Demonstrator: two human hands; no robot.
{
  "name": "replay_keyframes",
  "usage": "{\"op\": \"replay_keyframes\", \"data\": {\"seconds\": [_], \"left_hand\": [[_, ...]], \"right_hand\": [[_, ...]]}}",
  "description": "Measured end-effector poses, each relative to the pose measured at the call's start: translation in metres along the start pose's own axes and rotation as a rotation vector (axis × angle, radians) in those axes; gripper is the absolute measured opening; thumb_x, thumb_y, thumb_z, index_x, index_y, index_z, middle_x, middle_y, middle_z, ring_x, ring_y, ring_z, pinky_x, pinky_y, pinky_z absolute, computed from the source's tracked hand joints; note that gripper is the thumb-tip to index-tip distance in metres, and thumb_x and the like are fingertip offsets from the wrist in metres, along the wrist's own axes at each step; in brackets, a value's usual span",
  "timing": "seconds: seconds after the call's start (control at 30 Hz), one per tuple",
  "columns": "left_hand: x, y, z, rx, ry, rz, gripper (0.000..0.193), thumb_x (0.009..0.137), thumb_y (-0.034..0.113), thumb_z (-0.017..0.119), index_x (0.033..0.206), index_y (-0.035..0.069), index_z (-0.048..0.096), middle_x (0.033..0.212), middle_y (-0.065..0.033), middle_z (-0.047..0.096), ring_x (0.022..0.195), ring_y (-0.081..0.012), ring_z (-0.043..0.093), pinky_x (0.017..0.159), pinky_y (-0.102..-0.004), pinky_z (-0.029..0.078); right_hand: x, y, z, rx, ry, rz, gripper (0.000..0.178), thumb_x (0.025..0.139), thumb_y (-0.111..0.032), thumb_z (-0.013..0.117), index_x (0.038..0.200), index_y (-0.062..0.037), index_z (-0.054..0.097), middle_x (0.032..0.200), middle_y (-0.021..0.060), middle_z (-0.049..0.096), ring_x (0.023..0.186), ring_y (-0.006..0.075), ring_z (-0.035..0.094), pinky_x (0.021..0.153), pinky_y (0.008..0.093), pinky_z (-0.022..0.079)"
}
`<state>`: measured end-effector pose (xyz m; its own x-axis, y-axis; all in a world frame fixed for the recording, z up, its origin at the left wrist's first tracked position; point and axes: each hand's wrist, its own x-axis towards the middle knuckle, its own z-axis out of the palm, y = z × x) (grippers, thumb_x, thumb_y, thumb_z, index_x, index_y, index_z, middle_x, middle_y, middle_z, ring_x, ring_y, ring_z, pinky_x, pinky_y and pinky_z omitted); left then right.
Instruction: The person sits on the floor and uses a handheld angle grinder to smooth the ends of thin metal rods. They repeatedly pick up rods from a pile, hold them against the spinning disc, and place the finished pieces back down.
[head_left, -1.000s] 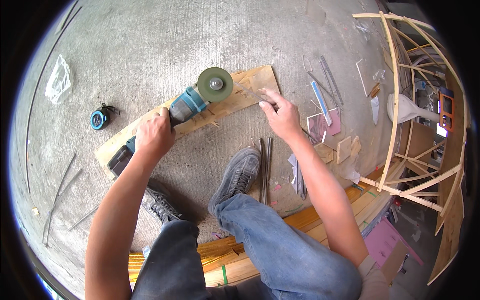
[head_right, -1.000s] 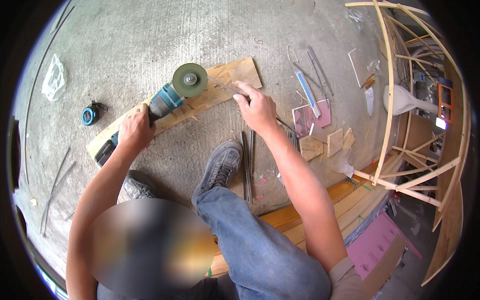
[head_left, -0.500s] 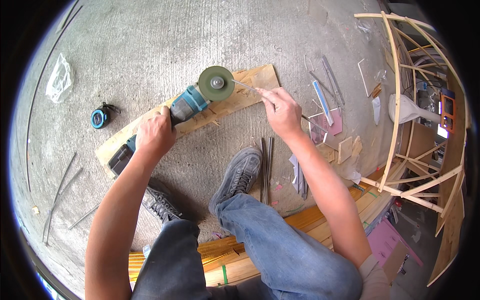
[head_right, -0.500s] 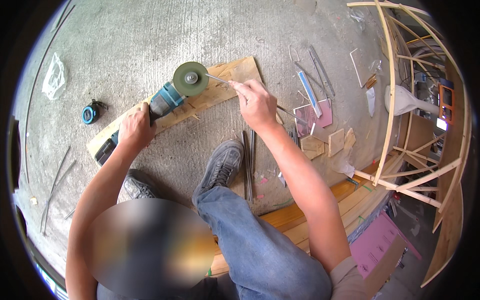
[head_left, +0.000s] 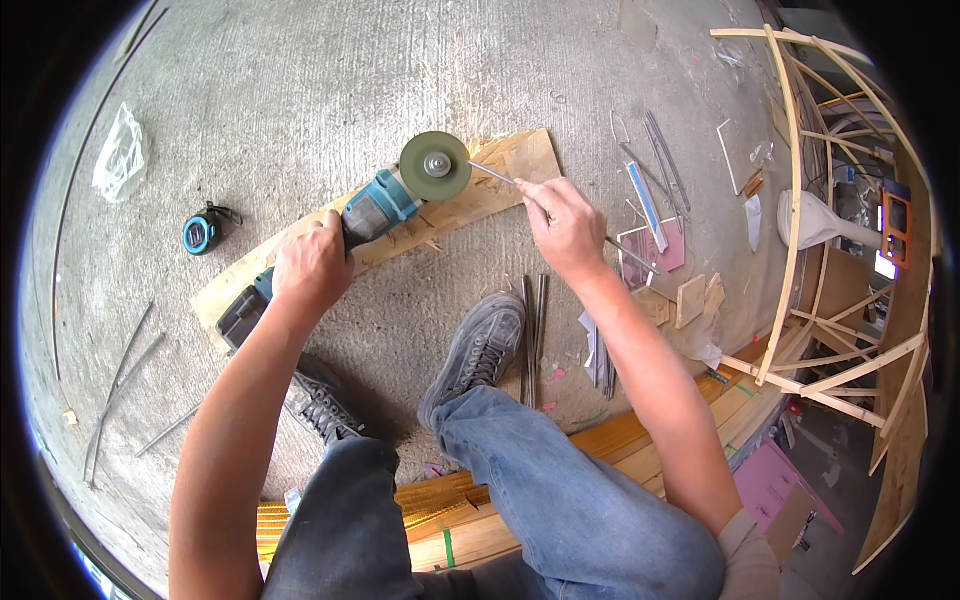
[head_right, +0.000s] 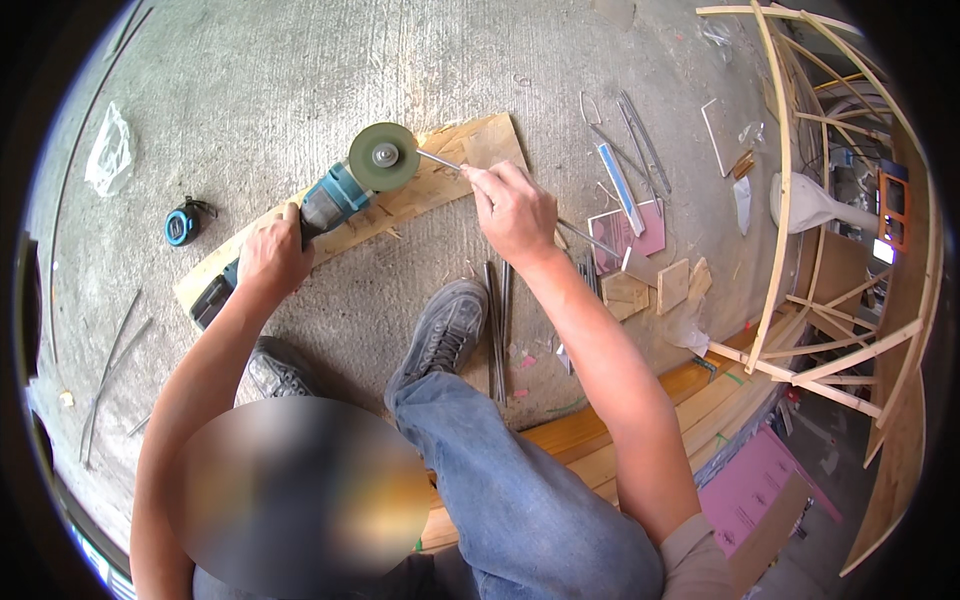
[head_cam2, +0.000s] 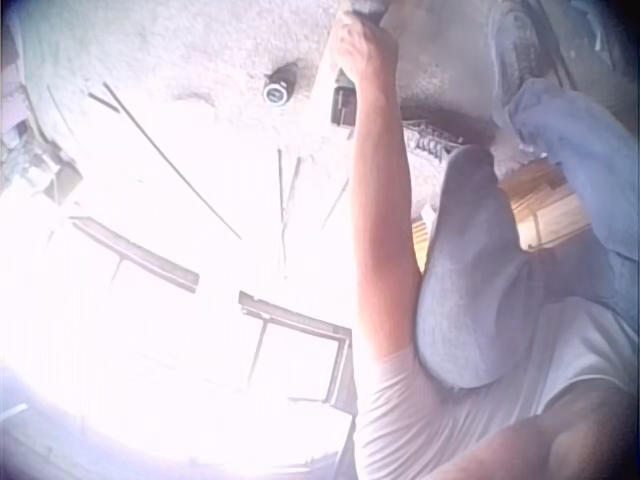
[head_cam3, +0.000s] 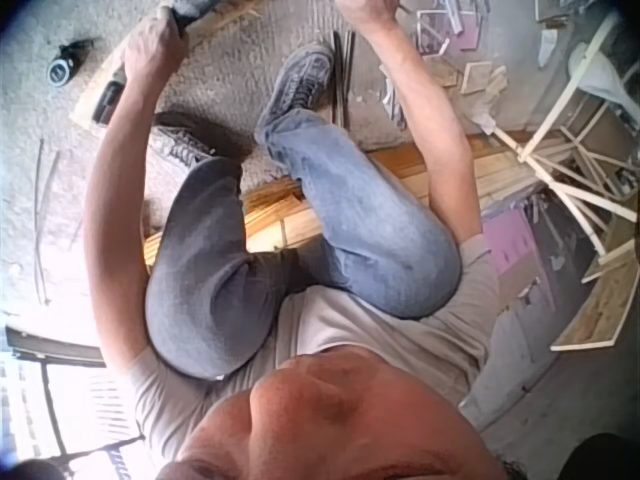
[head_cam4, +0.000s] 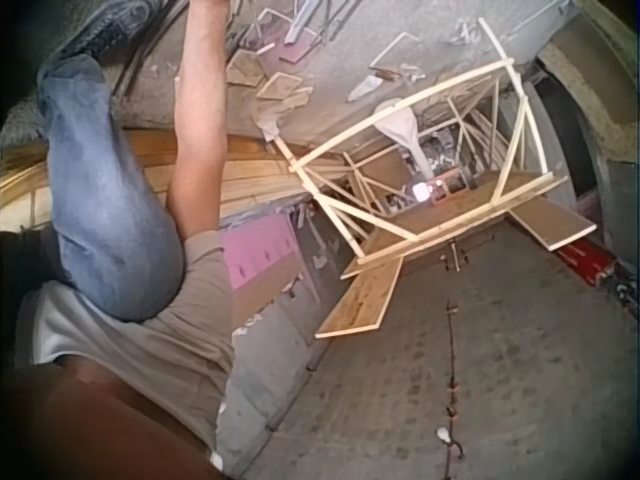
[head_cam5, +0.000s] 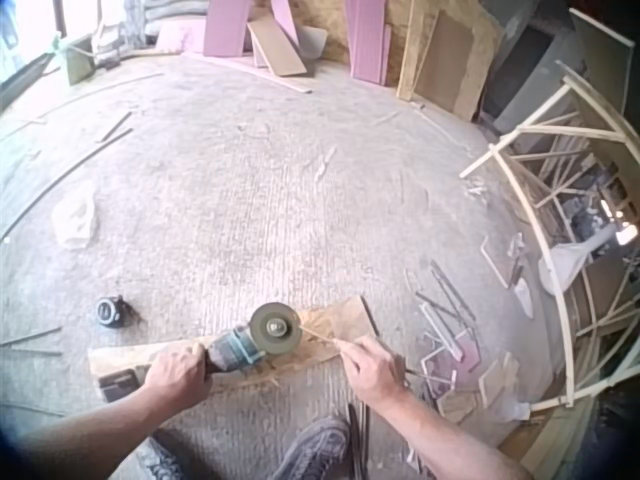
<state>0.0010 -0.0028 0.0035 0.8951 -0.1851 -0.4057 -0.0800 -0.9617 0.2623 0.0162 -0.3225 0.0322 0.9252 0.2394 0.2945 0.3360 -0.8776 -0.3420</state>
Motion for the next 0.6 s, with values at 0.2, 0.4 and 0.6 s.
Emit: {"op": "replay_keyframes", "data": {"seconds": [0.2,0.4,0.6], "left_hand": [[0.0004,-0.0051,0.0052,-0.002,0.025,0.023,0.034,0.086,0.022,0.063,0.108,0.0,0.05,0.094,-0.0247,0.067,0.093,-0.0417,0.066,0.083,-0.0489,0.052],[0.0011,-0.0037,0.0035,-0.01,-0.008,-0.001,0.033,0.086,0.022,0.063,0.107,0.0,0.05,0.096,-0.0245,0.067,0.094,-0.0413,0.066,0.084,-0.0487,0.052],[0.0006,-0.0018,0.0008,-0.005,-0.016,-0.008,0.033,0.086,0.022,0.064,0.107,0.0,0.05,0.095,-0.0245,0.067,0.094,-0.0407,0.066,0.084,-0.0484,0.052]], "right_hand": [[0.0011,-0.001,-0.002,0.0,-0.049,-0.008,0.015,0.088,-0.014,0.069,0.101,-0.0184,0.075,0.08,0.0022,0.065,0.07,0.0245,0.068,0.056,0.0374,0.054],[-0.0011,-0.0013,-0.0034,-0.042,-0.087,-0.027,0.015,0.089,-0.015,0.068,0.102,-0.0188,0.074,0.08,0.0028,0.066,0.065,0.0259,0.068,0.053,0.0378,0.055],[0.0003,-0.0031,-0.0068,-0.043,-0.115,-0.054,0.017,0.09,-0.016,0.066,0.105,-0.0175,0.074,0.079,0.0051,0.066,0.063,0.0279,0.068,0.053,0.0389,0.055]]}}
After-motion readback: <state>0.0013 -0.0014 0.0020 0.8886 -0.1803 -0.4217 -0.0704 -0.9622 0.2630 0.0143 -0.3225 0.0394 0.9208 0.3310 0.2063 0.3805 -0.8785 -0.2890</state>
